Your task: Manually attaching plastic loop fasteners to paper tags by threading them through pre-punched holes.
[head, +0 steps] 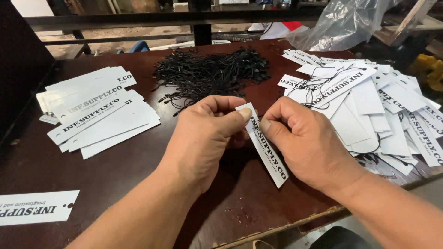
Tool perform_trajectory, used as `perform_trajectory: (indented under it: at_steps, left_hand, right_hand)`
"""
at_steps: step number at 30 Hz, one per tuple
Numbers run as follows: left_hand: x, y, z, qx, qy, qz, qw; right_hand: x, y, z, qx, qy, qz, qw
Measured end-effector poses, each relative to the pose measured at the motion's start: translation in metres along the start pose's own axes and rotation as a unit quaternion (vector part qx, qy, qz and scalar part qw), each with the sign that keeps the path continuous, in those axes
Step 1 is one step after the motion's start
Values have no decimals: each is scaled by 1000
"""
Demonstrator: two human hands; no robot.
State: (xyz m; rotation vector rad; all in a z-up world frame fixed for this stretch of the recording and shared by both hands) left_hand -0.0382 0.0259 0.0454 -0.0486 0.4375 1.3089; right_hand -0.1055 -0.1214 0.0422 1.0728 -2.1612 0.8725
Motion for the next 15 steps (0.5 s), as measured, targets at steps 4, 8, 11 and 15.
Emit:
perform_trajectory:
  at_steps: [4,8,11,15]
  left_hand:
    - [-3,2,-3,-14,-16,-25,999]
    - [-11,16,11,3,-150,43,988]
    - [-15,10,7,-12,-209,39,977]
    - [-18,11,8,-6,-260,38,965]
  right_hand:
    - [1,2,-4,1,-6,14,1000]
    - [-2,3,3,113,-4,56,992]
    - [-3,2,6,118,-3,65,991]
    - [0,1,4,69,-2,67,995]
Point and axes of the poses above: each hand's wrist, its own y-axis away from the middle knuckle, its own x-axis out of the back of the hand, z = x × y, the point moved 2 cm from there along -y, towards the middle knuckle, and after that the axes turned 8 degrees about z, right-handed, at the moved point
